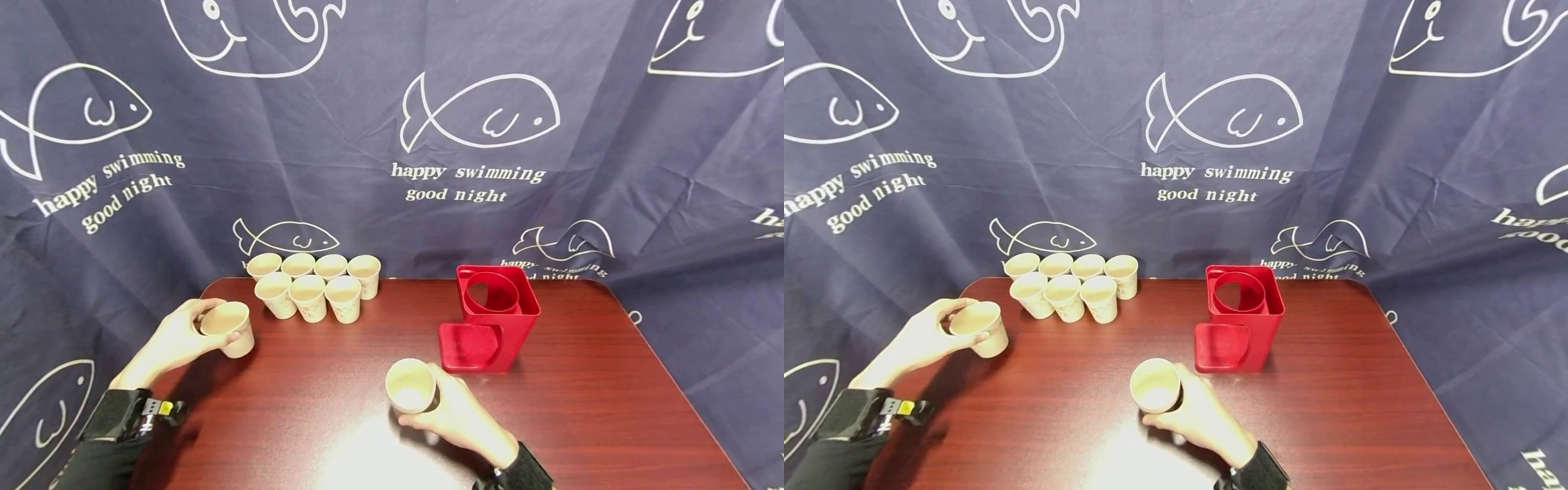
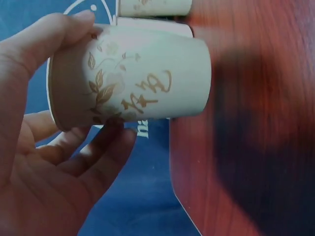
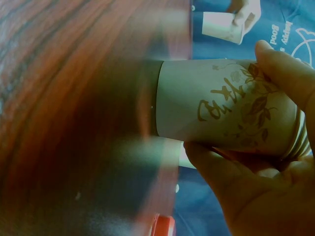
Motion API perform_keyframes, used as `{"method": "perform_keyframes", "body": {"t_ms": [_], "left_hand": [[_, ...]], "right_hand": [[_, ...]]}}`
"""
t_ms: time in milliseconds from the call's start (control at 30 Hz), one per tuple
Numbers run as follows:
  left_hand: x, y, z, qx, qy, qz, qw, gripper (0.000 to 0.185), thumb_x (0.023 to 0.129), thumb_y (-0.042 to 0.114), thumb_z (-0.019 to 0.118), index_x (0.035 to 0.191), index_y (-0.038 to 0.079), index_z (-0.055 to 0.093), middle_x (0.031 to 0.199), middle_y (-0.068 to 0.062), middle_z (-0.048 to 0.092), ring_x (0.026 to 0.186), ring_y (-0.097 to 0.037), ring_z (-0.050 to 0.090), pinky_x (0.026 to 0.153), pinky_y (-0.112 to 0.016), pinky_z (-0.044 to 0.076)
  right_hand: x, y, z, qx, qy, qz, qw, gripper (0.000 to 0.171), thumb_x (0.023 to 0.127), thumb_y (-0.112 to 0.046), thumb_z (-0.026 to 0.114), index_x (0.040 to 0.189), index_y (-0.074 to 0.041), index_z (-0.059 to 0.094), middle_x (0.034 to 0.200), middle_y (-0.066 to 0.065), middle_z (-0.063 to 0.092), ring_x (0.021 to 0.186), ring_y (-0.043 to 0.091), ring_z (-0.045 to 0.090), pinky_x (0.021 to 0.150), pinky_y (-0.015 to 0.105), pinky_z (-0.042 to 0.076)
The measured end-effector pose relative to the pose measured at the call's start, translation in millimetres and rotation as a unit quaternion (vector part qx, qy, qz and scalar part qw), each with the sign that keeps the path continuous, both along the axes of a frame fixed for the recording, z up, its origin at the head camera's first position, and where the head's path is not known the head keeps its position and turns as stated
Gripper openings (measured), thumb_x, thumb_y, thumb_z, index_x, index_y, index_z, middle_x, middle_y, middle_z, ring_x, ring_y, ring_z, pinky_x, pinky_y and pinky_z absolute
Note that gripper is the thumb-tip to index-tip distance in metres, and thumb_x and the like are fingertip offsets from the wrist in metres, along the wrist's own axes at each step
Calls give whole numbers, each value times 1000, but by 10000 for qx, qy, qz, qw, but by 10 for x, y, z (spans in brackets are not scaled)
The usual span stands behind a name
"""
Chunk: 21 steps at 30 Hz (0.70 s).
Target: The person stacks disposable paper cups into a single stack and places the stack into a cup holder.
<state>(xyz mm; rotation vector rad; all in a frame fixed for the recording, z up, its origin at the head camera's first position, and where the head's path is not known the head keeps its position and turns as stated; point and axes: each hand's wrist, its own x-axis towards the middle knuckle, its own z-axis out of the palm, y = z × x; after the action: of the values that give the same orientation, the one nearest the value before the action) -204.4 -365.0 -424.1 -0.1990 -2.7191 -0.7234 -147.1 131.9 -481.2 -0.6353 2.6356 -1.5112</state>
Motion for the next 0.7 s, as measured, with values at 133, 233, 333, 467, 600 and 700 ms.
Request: {"method": "perform_keyframes", "body": {"t_ms": [133, 233, 333, 467, 600, 700], "left_hand": [[29, 95, 42, -9, 105, -257, 9996, 66, 71, 34, 95, 124, 8, 67, 112, -12, 70, 92, 0, 52, 75, -13, 39], [43, 171, 72, 7, 44, -327, 9995, 66, 72, 35, 94, 127, 9, 66, 115, -11, 70, 93, 5, 51, 76, -12, 39], [48, 252, 93, 86, 55, -427, 9990, 67, 73, 34, 93, 128, 8, 66, 117, -12, 69, 95, 8, 50, 78, -11, 39], [25, 357, 104, 240, 253, -631, 9974, 66, 70, 29, 95, 126, 9, 67, 116, -9, 69, 95, 7, 50, 79, -9, 39], [5, 437, 108, 294, 447, -820, 9952, 64, 69, 25, 97, 125, 11, 69, 115, -5, 69, 94, 5, 52, 80, -8, 39], [7, 488, 116, 248, 564, -954, 9935, 65, 68, 25, 97, 124, 11, 69, 114, -5, 69, 95, 5, 53, 80, -8, 39]], "right_hand": [[-3, -1, -4, -26, -27, 8, 10000, 65, 69, -33, 96, 124, -22, 63, 107, -8, 72, 97, 13, 68, 90, 32, 57], [-3, -3, -5, -27, -39, 12, 10000, 65, 70, -33, 96, 125, -22, 63, 108, -6, 73, 98, 16, 69, 90, 33, 57], [-7, -3, -14, -26, -57, 11, 10000, 65, 70, -34, 96, 125, -23, 63, 108, -5, 73, 98, 16, 69, 90, 33, 57], [-17, 12, -29, -28, -47, 12, 10000, 65, 70, -40, 96, 124, -24, 63, 107, -5, 73, 97, 17, 69, 89, 33, 57], [-25, 26, -31, -31, -82, 35, 10000, 65, 70, -45, 95, 122, -23, 64, 106, -3, 73, 96, 19, 69, 87, 32, 57], [-27, 27, -34, -24, -123, 63, 9999, 65, 70, -47, 94, 121, -21, 63, 106, -2, 73, 96, 19, 69, 86, 31, 57]]}}
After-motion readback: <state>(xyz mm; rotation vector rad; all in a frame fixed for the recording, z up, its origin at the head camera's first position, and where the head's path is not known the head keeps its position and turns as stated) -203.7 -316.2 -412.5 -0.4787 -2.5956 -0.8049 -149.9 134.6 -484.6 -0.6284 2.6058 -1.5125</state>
